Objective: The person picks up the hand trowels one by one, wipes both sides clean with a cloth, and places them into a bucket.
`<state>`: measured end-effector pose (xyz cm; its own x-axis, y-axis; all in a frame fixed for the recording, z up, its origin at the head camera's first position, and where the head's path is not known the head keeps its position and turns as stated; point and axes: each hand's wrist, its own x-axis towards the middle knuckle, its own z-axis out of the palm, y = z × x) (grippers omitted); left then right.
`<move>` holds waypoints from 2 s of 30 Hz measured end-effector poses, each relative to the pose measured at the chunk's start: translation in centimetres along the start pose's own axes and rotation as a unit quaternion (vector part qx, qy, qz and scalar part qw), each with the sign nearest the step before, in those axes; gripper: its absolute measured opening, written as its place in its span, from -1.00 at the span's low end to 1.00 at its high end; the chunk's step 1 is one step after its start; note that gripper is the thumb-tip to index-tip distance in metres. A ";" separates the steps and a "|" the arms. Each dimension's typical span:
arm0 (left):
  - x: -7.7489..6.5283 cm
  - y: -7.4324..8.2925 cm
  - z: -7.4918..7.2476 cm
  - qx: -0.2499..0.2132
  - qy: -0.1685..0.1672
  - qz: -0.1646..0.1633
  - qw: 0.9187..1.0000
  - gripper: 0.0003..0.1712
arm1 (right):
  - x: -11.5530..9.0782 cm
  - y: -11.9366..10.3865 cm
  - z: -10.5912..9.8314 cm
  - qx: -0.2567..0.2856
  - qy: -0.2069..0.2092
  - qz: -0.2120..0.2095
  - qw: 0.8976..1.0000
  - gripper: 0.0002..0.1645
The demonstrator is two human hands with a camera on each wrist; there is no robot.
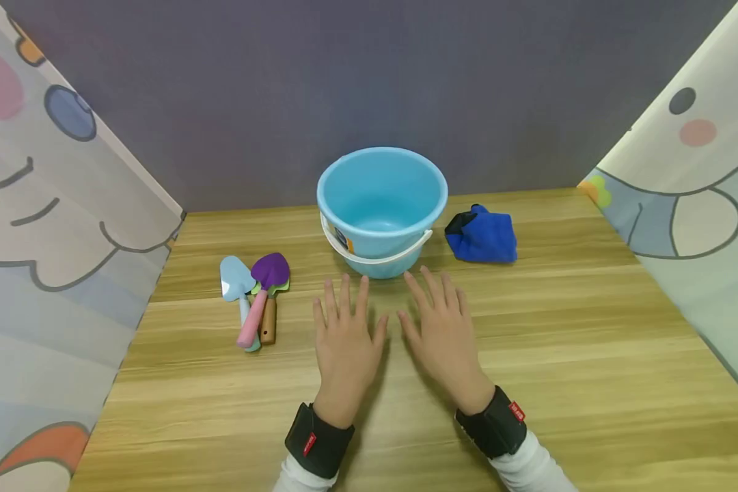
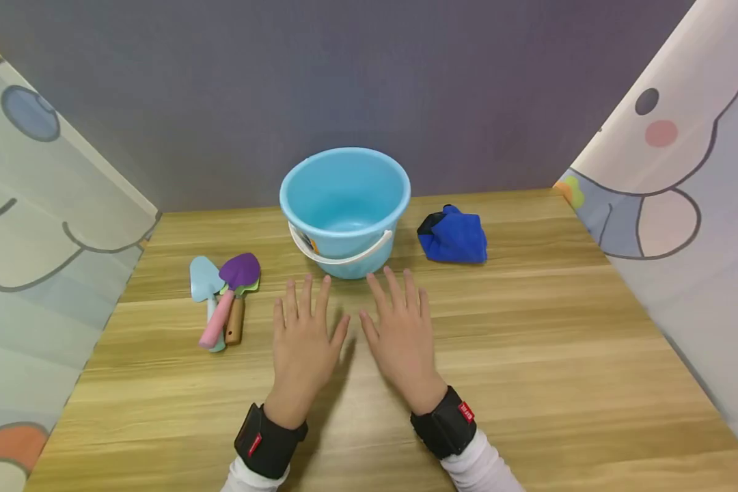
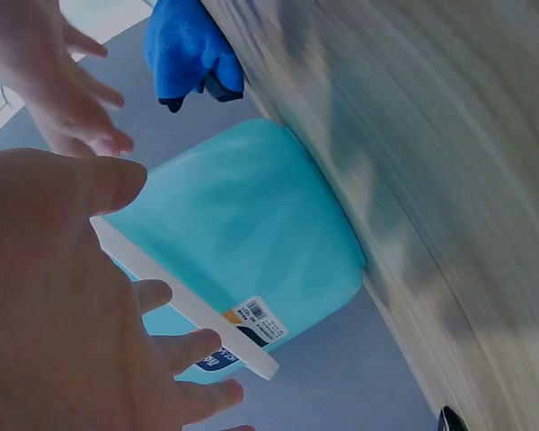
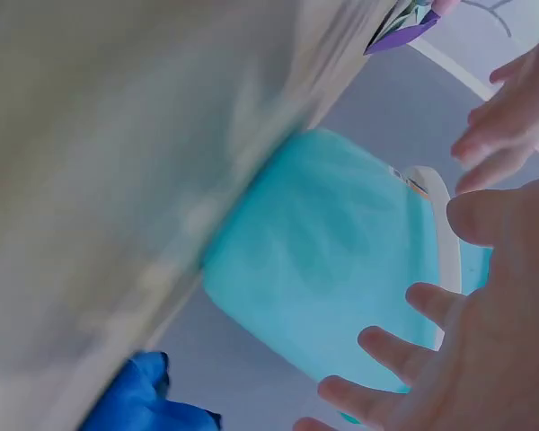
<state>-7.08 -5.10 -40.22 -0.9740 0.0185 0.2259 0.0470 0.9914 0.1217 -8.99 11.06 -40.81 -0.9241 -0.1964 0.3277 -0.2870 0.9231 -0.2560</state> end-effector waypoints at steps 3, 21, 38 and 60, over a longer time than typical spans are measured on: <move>0.2 -0.1 0.1 0.008 0.002 0.002 1.000 -0.14 | 1.1 0.8 -0.6 0.003 0.012 -0.020 1.000 -0.27; 0.2 -0.3 0.0 0.013 -0.036 -0.039 0.999 -0.15 | 11.7 12.6 -1.0 0.048 -0.009 0.080 0.996 -0.26; -0.1 -0.3 -0.5 0.016 -0.021 -0.042 0.999 -0.14 | 12.1 14.5 0.1 0.022 -0.132 0.110 0.985 -0.05; 0.2 -1.2 -0.6 0.024 0.012 -0.027 0.999 -0.23 | 12.3 15.9 0.3 0.014 -0.187 0.115 0.975 0.14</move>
<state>-7.22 -6.40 -39.70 -0.9691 -0.0380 0.2438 -0.0169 0.9960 0.0880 -25.04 23.21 -41.10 -0.9907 -0.0970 -0.0956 -0.0630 0.9487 -0.3098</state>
